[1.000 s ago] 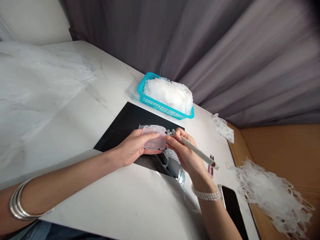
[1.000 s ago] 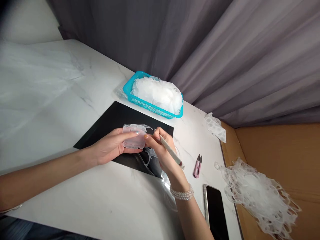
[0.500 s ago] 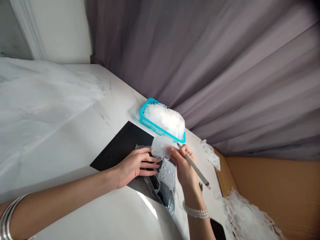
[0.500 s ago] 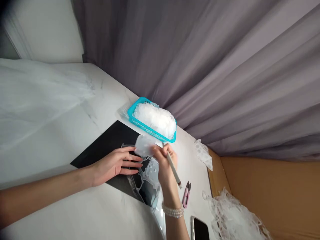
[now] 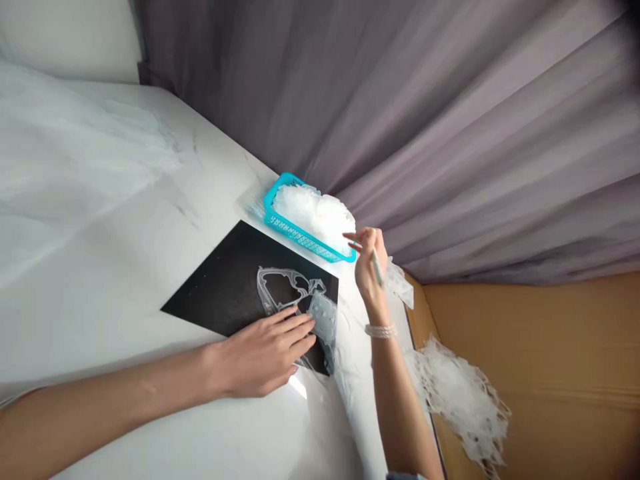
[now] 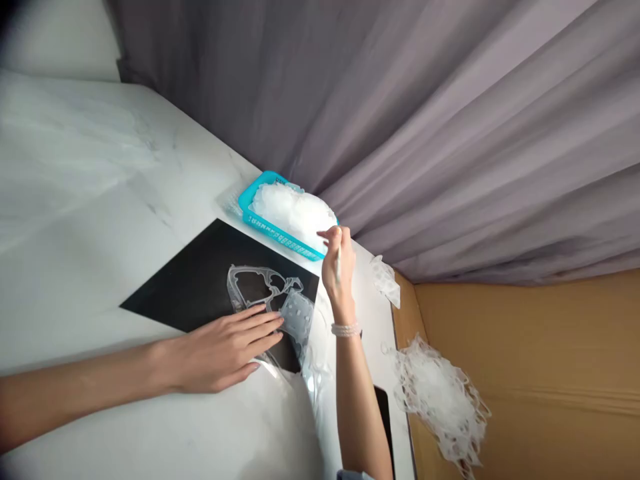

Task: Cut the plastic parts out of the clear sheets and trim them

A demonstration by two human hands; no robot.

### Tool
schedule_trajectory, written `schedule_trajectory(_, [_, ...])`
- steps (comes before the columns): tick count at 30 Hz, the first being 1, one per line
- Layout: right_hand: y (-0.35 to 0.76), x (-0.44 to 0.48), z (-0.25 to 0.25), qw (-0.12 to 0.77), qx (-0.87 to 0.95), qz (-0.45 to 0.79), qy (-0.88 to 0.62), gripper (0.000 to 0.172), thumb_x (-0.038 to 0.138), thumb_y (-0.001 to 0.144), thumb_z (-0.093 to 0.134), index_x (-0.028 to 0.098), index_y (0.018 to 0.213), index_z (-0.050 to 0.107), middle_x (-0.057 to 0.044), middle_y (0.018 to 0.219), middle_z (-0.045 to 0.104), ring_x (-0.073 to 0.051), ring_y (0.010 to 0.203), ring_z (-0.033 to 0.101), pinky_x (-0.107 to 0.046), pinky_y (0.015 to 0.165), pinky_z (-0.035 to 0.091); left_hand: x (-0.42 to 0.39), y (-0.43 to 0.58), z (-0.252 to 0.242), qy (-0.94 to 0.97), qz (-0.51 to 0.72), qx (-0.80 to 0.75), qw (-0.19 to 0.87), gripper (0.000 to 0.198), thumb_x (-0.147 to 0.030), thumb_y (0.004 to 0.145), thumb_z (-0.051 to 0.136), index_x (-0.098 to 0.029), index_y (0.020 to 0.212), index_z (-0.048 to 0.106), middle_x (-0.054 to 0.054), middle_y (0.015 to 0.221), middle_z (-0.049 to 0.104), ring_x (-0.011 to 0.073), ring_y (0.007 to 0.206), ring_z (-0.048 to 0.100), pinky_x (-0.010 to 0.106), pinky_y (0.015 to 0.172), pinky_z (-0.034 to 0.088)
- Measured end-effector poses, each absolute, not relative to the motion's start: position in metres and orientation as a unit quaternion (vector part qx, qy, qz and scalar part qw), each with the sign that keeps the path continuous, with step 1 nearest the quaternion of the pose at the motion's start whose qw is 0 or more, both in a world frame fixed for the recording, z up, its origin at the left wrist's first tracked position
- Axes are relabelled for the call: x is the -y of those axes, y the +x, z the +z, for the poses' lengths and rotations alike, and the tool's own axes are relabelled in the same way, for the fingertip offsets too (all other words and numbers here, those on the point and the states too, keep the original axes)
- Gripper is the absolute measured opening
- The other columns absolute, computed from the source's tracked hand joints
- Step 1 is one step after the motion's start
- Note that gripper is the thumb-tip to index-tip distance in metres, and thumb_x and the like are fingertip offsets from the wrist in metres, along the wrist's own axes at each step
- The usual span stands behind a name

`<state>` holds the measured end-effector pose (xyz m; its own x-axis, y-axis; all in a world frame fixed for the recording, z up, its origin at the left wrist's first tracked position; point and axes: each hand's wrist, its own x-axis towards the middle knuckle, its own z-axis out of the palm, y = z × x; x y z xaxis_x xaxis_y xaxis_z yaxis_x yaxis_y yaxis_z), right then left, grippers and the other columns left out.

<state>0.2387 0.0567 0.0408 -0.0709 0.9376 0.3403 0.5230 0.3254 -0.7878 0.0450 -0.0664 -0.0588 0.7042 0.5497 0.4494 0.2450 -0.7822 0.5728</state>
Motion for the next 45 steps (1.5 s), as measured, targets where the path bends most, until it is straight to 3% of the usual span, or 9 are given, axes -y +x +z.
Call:
schedule_trajectory(5, [0.271,0.018,0.021,0.388,0.653,0.307,-0.573,0.055,0.066,0.098,0.032,0.027,0.118,0.065,-0.004,0.090,0.063,-0.018,0.074,0.062,-0.030,0.063,0.053,0.074,0.062,-0.073,0.878,0.302,-0.262,0.264,0.059,-0.032,0.091,0.058,-0.015,0.147,0.048,0.020,0.153,0.045,0.0380,0.143,0.040,0.054,0.121,0.017])
schedule_trajectory(7, [0.279,0.037,0.009,0.377,0.642,0.320,-0.585,0.045,0.059,0.098,0.044,0.025,0.117,0.066,-0.004,0.092,0.065,-0.018,0.075,0.064,-0.032,0.066,0.054,0.076,0.069,-0.074,0.872,0.295,-0.279,0.274,0.061,-0.035,0.092,0.058,-0.012,0.147,0.048,0.023,0.152,0.045,0.0405,0.143,0.039,0.056,0.121,0.013])
schedule_trajectory(11, [0.292,0.058,-0.008,0.370,0.628,0.305,-0.614,0.033,0.047,0.094,0.060,0.022,0.115,0.067,-0.006,0.092,0.073,-0.022,0.089,0.071,-0.039,0.087,0.054,0.071,0.071,-0.073,0.829,0.331,-0.304,0.333,0.055,-0.037,0.091,0.060,-0.012,0.139,0.057,0.023,0.150,0.048,0.0418,0.144,0.037,0.056,0.122,0.009])
schedule_trajectory(15, [0.294,0.069,-0.014,0.347,0.604,0.357,-0.623,0.030,0.045,0.090,0.066,0.022,0.108,0.073,-0.007,0.088,0.077,-0.025,0.090,0.074,-0.038,0.086,0.056,0.056,0.058,-0.066,0.794,0.367,-0.324,0.360,0.044,-0.037,0.089,0.063,-0.019,0.128,0.067,0.017,0.145,0.056,0.0405,0.142,0.040,0.055,0.122,0.008])
schedule_trajectory(21, [0.279,0.069,-0.022,0.300,0.637,0.370,-0.606,0.028,0.043,0.091,0.066,0.022,0.106,0.077,-0.007,0.096,0.078,-0.024,0.089,0.073,-0.036,0.081,0.056,0.050,0.052,-0.056,0.834,0.376,-0.353,0.197,0.041,-0.040,0.091,0.062,-0.016,0.123,0.069,0.019,0.137,0.062,0.0409,0.136,0.049,0.058,0.121,0.015])
schedule_trajectory(28, [0.272,0.064,-0.023,0.275,0.729,0.301,-0.550,0.025,0.036,0.097,0.059,0.022,0.105,0.077,-0.006,0.095,0.076,-0.020,0.081,0.070,-0.032,0.073,0.053,0.068,0.066,-0.058,0.920,0.183,-0.343,-0.040,0.057,-0.042,0.102,0.039,0.000,0.135,0.058,0.026,0.140,0.057,0.0374,0.134,0.050,0.050,0.116,0.032])
schedule_trajectory(33, [0.265,0.062,-0.020,0.260,0.754,0.272,-0.538,0.024,0.031,0.099,0.056,0.022,0.106,0.076,-0.006,0.092,0.075,-0.018,0.076,0.068,-0.030,0.070,0.052,0.069,0.066,-0.064,0.923,0.148,-0.344,-0.085,0.058,-0.042,0.103,0.036,0.000,0.137,0.057,0.028,0.141,0.055,0.0387,0.133,0.052,0.048,0.112,0.039])
schedule_trajectory(41, [0.273,0.074,-0.022,0.221,0.817,0.174,-0.504,0.020,0.022,0.100,0.053,0.017,0.106,0.072,-0.006,0.083,0.069,-0.016,0.068,0.064,-0.028,0.065,0.051,0.068,0.066,-0.059,0.932,0.112,-0.334,-0.085,0.054,-0.034,0.102,0.034,0.001,0.139,0.054,0.028,0.143,0.053,0.0387,0.135,0.049,0.050,0.113,0.038])
schedule_trajectory(45, [0.280,0.077,-0.029,0.222,0.851,0.126,-0.459,0.020,0.018,0.100,0.050,0.015,0.109,0.068,-0.010,0.094,0.070,-0.020,0.083,0.067,-0.032,0.074,0.056,0.068,0.065,-0.056,0.931,0.119,-0.338,-0.070,0.053,-0.030,0.102,0.031,0.001,0.139,0.053,0.025,0.144,0.054,0.0374,0.136,0.048,0.051,0.114,0.035])
